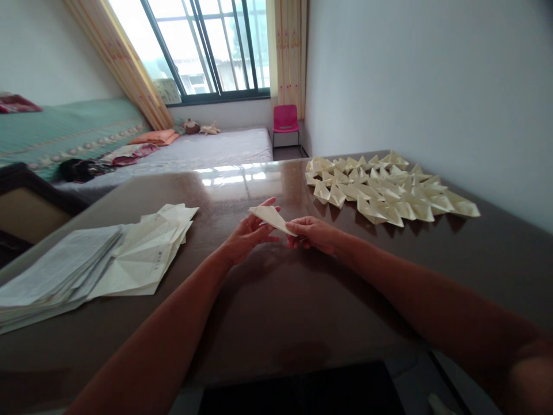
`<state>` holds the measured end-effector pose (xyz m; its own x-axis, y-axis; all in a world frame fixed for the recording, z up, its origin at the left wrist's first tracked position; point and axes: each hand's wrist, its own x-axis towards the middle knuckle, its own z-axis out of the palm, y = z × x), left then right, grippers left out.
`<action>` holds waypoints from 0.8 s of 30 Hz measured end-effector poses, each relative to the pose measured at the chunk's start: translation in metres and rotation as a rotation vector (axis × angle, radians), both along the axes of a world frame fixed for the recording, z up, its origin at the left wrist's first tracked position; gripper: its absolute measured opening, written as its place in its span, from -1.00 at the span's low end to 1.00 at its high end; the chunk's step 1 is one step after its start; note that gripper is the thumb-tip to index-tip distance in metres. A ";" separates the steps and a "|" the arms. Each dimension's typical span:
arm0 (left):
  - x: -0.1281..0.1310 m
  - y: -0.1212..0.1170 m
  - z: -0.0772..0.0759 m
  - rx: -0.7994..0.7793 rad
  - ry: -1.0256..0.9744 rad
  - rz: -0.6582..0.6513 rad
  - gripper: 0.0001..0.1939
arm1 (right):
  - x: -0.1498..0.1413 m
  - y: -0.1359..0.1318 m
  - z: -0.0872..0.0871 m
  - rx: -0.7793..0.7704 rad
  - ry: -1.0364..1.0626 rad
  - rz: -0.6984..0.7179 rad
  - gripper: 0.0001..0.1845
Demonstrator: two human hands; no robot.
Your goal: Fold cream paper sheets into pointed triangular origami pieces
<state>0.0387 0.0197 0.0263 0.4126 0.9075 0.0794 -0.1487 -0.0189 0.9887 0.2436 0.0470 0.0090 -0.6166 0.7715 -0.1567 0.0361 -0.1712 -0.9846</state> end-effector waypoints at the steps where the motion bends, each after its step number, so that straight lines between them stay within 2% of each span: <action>1: 0.000 0.000 0.000 -0.002 0.000 -0.006 -0.25 | -0.001 -0.001 0.001 0.015 -0.003 -0.007 -0.54; 6: -0.003 0.002 -0.004 0.011 0.001 -0.034 -0.21 | -0.003 -0.002 0.000 0.000 0.012 -0.024 -0.54; 10: -0.007 0.004 -0.004 0.019 0.037 -0.058 -0.20 | 0.000 0.000 0.001 0.015 -0.032 0.027 -0.53; 12: -0.008 0.005 -0.004 0.025 0.061 -0.071 -0.20 | 0.002 0.000 0.003 0.148 -0.166 0.031 -0.53; 15: -0.007 0.006 -0.007 0.077 0.122 -0.081 -0.23 | 0.002 -0.003 0.009 0.586 -0.374 -0.193 -0.61; 17: -0.004 0.007 -0.011 0.144 0.193 -0.068 -0.26 | 0.000 -0.005 0.012 0.841 -0.370 -0.320 -0.67; 18: -0.003 0.008 -0.014 0.179 0.230 -0.060 -0.27 | -0.001 -0.006 0.013 0.912 -0.338 -0.322 -0.66; 21: -0.002 0.011 -0.019 0.264 0.311 -0.042 -0.30 | -0.003 -0.008 0.012 0.982 -0.286 -0.226 -0.57; 24: -0.005 0.014 -0.021 0.341 0.374 -0.044 -0.33 | -0.003 -0.009 0.010 1.005 -0.298 -0.203 -0.65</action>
<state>0.0337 0.0337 0.0050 0.5066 0.8368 0.2077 0.2065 -0.3516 0.9131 0.2406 0.0377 0.0189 -0.5035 0.7145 0.4858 0.3608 0.6848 -0.6332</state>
